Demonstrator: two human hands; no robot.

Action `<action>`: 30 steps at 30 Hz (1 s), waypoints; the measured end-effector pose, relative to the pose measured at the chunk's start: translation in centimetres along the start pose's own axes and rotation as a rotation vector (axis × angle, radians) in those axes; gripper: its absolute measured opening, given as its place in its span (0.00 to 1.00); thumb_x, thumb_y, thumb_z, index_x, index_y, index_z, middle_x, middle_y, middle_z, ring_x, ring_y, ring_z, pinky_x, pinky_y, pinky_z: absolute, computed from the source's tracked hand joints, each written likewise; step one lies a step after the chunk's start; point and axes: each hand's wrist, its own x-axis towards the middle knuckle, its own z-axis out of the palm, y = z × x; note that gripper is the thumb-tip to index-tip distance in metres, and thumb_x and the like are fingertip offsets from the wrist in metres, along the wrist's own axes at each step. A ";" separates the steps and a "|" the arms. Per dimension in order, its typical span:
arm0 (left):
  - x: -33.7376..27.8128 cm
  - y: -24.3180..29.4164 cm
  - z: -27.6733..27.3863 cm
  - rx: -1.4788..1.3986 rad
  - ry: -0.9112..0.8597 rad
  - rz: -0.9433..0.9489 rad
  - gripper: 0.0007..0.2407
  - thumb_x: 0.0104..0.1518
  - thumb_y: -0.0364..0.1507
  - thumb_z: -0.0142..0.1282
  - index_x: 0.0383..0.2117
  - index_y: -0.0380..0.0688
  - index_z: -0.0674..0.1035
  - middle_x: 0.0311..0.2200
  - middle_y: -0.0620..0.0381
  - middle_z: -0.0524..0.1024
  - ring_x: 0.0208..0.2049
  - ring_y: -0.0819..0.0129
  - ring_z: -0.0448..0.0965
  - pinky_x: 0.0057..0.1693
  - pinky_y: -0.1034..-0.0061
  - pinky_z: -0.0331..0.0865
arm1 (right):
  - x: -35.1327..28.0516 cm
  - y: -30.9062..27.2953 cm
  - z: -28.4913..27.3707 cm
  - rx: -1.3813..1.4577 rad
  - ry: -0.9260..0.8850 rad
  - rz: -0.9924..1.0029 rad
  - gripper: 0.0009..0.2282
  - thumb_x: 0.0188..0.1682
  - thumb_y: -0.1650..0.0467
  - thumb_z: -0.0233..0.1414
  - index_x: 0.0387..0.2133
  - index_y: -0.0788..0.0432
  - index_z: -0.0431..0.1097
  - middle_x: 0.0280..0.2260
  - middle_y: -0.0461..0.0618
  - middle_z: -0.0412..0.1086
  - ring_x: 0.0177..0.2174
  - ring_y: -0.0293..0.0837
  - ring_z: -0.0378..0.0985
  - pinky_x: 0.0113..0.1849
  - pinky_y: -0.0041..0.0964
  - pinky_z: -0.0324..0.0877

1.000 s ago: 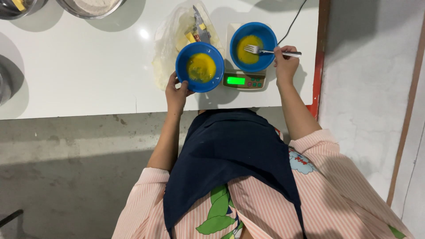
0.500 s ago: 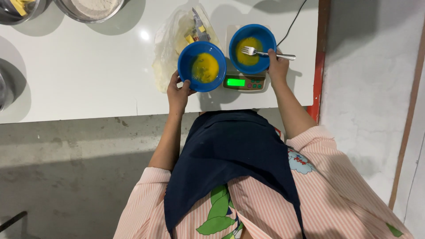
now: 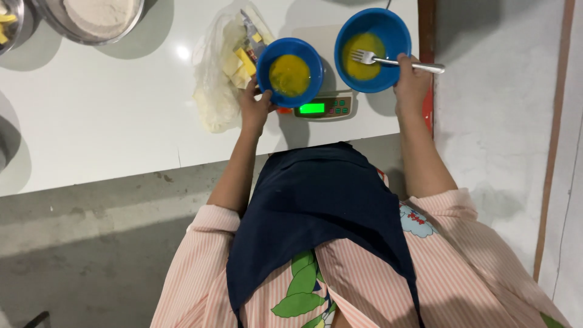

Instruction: Preparing and measuring ingredients for baking, including cracking eggs and weighing condensed milk.

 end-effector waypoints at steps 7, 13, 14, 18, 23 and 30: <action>3.9 -4.9 5.4 0.093 -0.045 0.026 0.22 0.60 0.22 0.55 0.63 0.40 0.68 0.44 0.46 0.78 0.33 0.67 0.84 0.35 0.73 0.85 | -1.3 -2.9 -3.4 0.082 0.143 0.096 0.10 0.54 0.68 0.55 0.22 0.51 0.70 0.17 0.38 0.64 0.15 0.30 0.60 0.18 0.26 0.52; 3.4 -3.9 5.3 0.208 -0.011 0.093 0.25 0.60 0.30 0.60 0.63 0.40 0.67 0.43 0.47 0.78 0.29 0.71 0.80 0.34 0.75 0.80 | -1.3 -2.8 -5.9 -0.005 0.154 -0.020 0.12 0.57 0.69 0.54 0.22 0.50 0.68 0.19 0.38 0.66 0.17 0.29 0.62 0.20 0.24 0.56; 3.0 -3.1 4.8 0.243 0.020 0.077 0.24 0.61 0.32 0.60 0.63 0.40 0.68 0.43 0.48 0.79 0.29 0.72 0.81 0.34 0.76 0.78 | -1.3 -3.0 -6.3 -0.030 0.182 -0.010 0.12 0.57 0.69 0.54 0.21 0.49 0.66 0.18 0.38 0.66 0.16 0.29 0.62 0.19 0.25 0.55; 1.2 -1.0 1.4 0.185 0.056 -0.005 0.22 0.63 0.34 0.57 0.62 0.40 0.69 0.43 0.50 0.80 0.29 0.74 0.81 0.35 0.79 0.75 | -1.1 -3.3 -7.5 0.071 0.135 -0.087 0.13 0.59 0.71 0.54 0.22 0.52 0.66 0.20 0.40 0.66 0.17 0.31 0.62 0.20 0.26 0.54; -0.1 -2.7 -3.8 0.052 0.088 -0.058 0.22 0.63 0.30 0.55 0.63 0.39 0.68 0.43 0.52 0.77 0.31 0.75 0.80 0.37 0.80 0.75 | -0.6 -4.1 -7.6 0.020 0.253 0.028 0.11 0.55 0.71 0.56 0.22 0.52 0.66 0.17 0.40 0.65 0.15 0.30 0.62 0.17 0.25 0.53; -2.1 -2.6 -4.6 -0.006 0.118 -0.131 0.22 0.63 0.28 0.54 0.63 0.37 0.68 0.42 0.52 0.75 0.30 0.75 0.78 0.39 0.80 0.76 | 0.6 -2.7 -7.4 0.098 0.188 -0.008 0.09 0.54 0.71 0.56 0.24 0.56 0.70 0.18 0.41 0.65 0.15 0.31 0.62 0.17 0.26 0.53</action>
